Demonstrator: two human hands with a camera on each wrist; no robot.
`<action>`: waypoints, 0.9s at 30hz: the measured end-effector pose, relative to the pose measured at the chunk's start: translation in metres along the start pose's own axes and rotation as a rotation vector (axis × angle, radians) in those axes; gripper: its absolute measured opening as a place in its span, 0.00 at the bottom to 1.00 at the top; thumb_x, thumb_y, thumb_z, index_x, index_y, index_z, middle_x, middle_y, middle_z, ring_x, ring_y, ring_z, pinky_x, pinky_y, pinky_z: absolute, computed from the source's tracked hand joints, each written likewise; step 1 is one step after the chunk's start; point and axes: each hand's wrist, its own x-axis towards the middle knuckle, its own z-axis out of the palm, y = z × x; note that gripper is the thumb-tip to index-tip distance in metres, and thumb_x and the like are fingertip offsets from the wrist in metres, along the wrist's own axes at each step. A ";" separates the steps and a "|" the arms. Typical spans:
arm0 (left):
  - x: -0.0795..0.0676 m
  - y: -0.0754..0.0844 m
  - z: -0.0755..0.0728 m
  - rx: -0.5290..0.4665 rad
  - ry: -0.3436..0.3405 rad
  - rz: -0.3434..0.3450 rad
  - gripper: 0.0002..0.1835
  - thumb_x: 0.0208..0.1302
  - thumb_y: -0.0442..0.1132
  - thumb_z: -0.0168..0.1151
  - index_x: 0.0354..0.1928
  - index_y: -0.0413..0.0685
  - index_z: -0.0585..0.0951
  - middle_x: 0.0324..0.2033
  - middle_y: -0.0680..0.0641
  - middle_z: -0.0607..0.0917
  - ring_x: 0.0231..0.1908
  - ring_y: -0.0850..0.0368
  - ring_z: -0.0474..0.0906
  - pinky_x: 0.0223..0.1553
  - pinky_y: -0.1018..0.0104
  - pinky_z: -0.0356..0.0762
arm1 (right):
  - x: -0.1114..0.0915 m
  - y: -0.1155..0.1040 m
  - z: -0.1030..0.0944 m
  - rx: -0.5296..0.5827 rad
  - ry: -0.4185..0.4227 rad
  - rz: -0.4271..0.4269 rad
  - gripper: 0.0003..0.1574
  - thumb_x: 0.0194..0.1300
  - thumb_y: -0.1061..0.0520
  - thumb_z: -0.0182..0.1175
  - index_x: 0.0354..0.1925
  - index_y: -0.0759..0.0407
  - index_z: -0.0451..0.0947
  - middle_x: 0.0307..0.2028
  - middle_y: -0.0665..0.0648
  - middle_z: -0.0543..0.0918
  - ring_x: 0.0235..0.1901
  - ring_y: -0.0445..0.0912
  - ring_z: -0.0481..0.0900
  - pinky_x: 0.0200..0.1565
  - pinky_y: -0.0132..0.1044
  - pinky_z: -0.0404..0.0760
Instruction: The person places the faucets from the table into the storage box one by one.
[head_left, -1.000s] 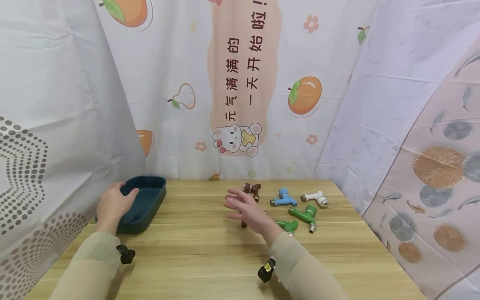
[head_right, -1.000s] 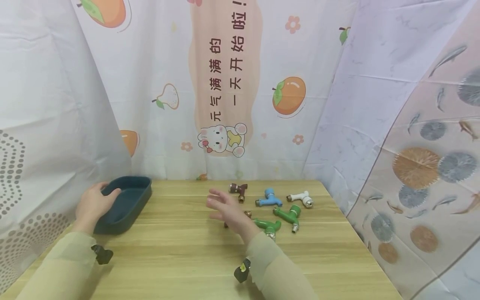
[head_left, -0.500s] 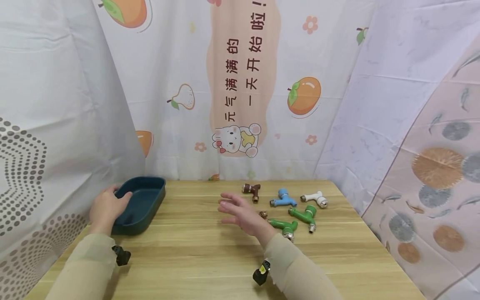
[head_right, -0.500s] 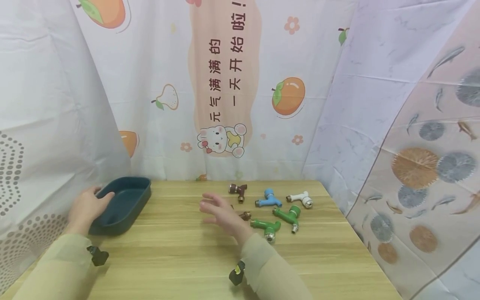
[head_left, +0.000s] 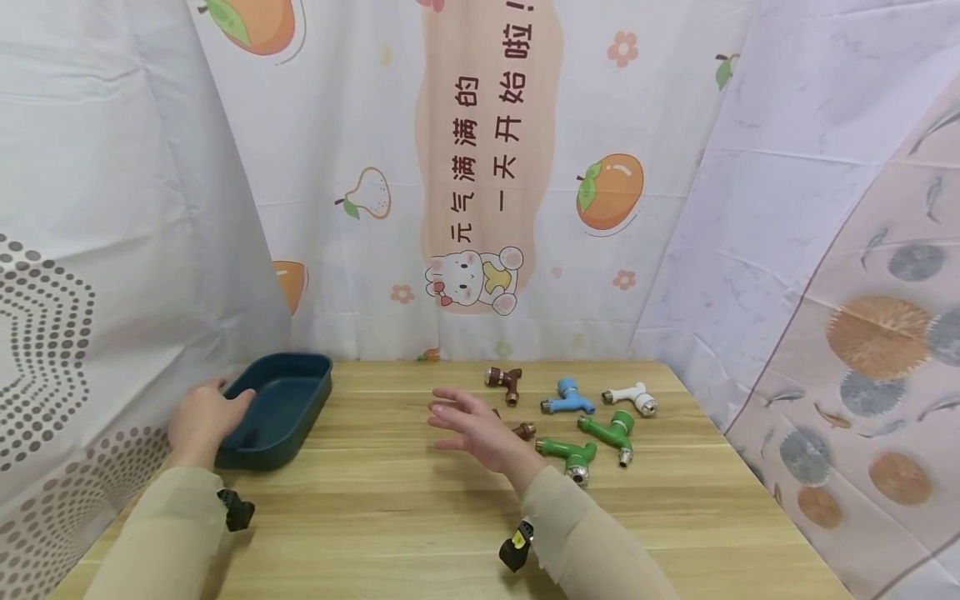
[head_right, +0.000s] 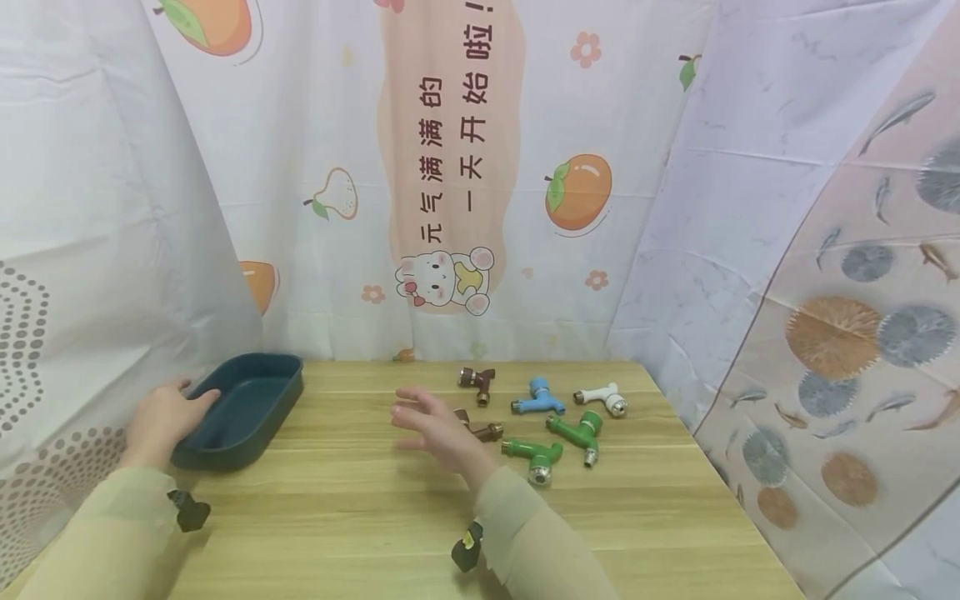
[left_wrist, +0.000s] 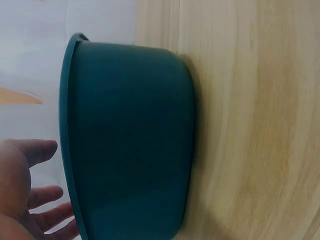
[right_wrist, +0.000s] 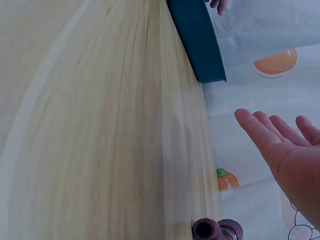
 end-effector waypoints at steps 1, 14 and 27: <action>0.000 -0.001 -0.001 0.004 -0.003 -0.005 0.50 0.71 0.67 0.50 0.73 0.26 0.59 0.65 0.18 0.63 0.57 0.18 0.66 0.47 0.30 0.73 | 0.000 0.000 0.000 -0.001 0.001 0.001 0.38 0.76 0.50 0.57 0.76 0.61 0.59 0.71 0.66 0.66 0.70 0.65 0.63 0.61 0.57 0.76; 0.003 -0.014 -0.002 0.011 -0.060 -0.067 0.45 0.73 0.58 0.53 0.74 0.27 0.56 0.66 0.18 0.61 0.57 0.18 0.66 0.43 0.31 0.74 | 0.003 0.000 0.004 0.016 -0.012 0.018 0.39 0.76 0.49 0.58 0.76 0.61 0.59 0.71 0.65 0.66 0.70 0.65 0.63 0.64 0.67 0.67; 0.004 -0.022 -0.002 -0.003 -0.120 -0.053 0.35 0.74 0.45 0.52 0.71 0.22 0.60 0.60 0.15 0.64 0.53 0.17 0.67 0.47 0.30 0.72 | 0.007 0.002 0.011 0.027 -0.013 0.038 0.40 0.75 0.51 0.58 0.76 0.63 0.58 0.71 0.66 0.66 0.70 0.65 0.63 0.65 0.67 0.66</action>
